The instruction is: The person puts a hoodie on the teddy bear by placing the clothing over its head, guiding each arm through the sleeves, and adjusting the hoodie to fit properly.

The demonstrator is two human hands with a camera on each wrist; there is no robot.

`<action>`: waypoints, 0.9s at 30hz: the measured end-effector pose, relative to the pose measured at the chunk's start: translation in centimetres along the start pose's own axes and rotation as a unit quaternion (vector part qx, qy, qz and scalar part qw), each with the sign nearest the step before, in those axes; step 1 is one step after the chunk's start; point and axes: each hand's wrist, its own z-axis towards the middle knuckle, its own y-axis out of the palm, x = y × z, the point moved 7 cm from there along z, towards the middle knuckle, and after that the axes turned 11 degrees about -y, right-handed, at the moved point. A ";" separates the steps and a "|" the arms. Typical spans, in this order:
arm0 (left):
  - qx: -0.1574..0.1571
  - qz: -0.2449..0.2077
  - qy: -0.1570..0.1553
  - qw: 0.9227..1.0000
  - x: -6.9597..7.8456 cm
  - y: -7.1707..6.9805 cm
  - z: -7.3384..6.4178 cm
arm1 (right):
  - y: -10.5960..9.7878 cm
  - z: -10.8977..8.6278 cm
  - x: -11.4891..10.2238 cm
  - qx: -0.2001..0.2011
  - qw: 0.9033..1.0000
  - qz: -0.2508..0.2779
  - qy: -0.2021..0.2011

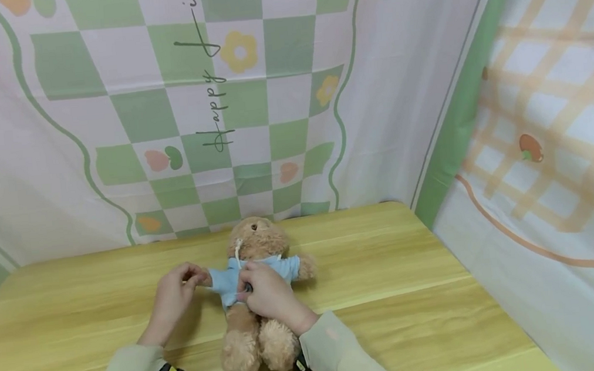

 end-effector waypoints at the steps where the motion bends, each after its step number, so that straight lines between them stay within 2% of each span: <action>1: 0.005 0.006 -0.002 1.000 -0.1 0.0 0.1 | 0.1 0.0 0.0 -0.009 1.000 0.000 -0.006; 8: 0.018 0.027 -0.028 0.999 -0.7 0.1 1.2 | -0.1 -0.6 0.3 -0.065 0.995 0.079 -0.021; 12: 0.023 0.010 -0.028 0.999 -0.4 0.2 1.7 | -0.3 -0.7 0.5 -0.068 0.992 0.102 -0.033; 14: 0.016 0.001 -0.023 1.000 -0.3 0.3 1.6 | -0.3 -0.5 0.6 -0.060 0.992 0.110 -0.028; 19: -0.020 -0.035 -0.037 0.999 -0.7 0.8 1.1 | -0.8 -0.5 0.8 -0.033 0.992 0.111 -0.043; 22: -0.035 -0.063 -0.053 0.996 -1.1 1.1 0.7 | -1.9 -1.0 1.3 0.004 0.993 0.112 -0.043; 24: -0.043 -0.077 -0.064 0.994 -1.3 1.3 0.5 | -2.7 -1.6 2.0 0.041 0.993 0.107 -0.027; 27: -0.052 -0.085 -0.081 0.992 -1.5 1.3 0.2 | -3.6 -2.9 3.5 0.078 0.992 0.099 0.026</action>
